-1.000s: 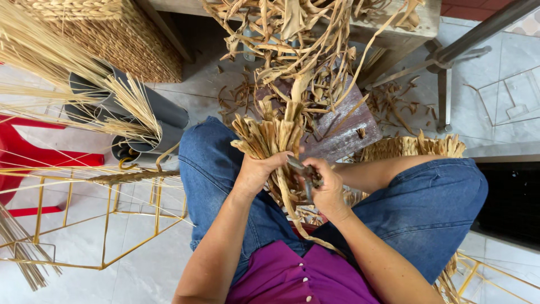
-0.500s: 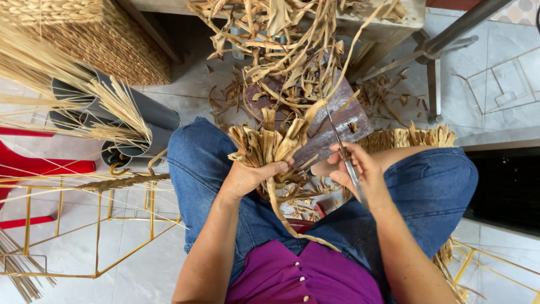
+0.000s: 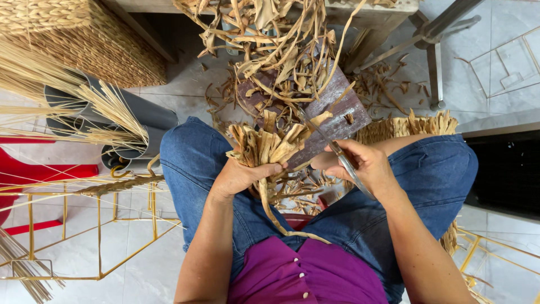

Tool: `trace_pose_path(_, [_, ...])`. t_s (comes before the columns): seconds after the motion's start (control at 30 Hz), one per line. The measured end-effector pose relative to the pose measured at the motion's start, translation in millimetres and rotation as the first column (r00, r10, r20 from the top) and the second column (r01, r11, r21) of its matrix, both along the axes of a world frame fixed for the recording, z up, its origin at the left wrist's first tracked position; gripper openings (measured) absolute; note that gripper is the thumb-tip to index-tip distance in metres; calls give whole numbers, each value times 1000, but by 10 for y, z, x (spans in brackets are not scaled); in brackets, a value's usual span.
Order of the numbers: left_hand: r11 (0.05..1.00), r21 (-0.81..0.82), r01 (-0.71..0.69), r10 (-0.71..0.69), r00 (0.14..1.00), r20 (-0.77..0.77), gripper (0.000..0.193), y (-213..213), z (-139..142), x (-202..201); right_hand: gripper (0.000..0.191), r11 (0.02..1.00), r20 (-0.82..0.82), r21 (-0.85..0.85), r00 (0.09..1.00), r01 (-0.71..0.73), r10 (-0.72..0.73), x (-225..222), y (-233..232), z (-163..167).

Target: The person sits on the floor holding a bundle of dried plant stalks and trims the ends and side pieces with scissors, letting cut pieces fall onto a pile. They rotate the bundle and continue cutting along its length, then gather the trimmed bundle in both hands.

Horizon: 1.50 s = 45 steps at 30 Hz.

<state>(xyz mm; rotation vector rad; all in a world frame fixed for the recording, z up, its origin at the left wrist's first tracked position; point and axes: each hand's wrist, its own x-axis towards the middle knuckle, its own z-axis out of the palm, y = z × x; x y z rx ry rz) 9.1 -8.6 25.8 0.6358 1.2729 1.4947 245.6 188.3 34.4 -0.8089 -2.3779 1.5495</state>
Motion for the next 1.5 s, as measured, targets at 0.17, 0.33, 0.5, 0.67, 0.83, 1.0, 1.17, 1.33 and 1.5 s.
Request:
trace_pose_path(0.17, [999,-1,-32,32,997,-71,43,-64,-4,-73,46,983,-220,-181,972,44,-84,38,-6,-76])
trace_pose_path(0.33, [965,204,-164,138,981,134,56,-262,12,-201,39,848,-229,-526,950,61,-211,116,-46,-117])
trace_pose_path(0.5, [869,431,-243,199,969,146,37,-401,-15,-296,52,821,-223,-548,974,-161,42,19,-277,-230])
trace_pose_path(0.67, [880,351,-321,310,947,88,28,-413,-11,-308,55,778,-193,-570,964,-264,185,10,-513,-258])
trace_pose_path(0.83, [829,355,-432,413,901,132,28,-390,13,-306,58,696,-105,-693,981,-189,162,90,-467,-214])
trace_pose_path(1.0, [819,393,-418,401,907,129,26,-394,10,-328,58,710,-19,-667,958,-226,286,91,-514,-241])
trace_pose_path(1.17, [862,356,-361,326,932,156,27,-399,4,-328,55,725,-78,-646,965,-239,249,-27,-608,-341])
trace_pose_path(1.33, [827,398,-398,315,913,258,29,-423,41,-336,56,821,-166,-568,984,-48,-57,-86,-603,-369])
trace_pose_path(1.5, [826,383,-413,342,908,241,28,-415,73,-339,56,862,-215,-506,972,-32,-90,-31,-554,-307])
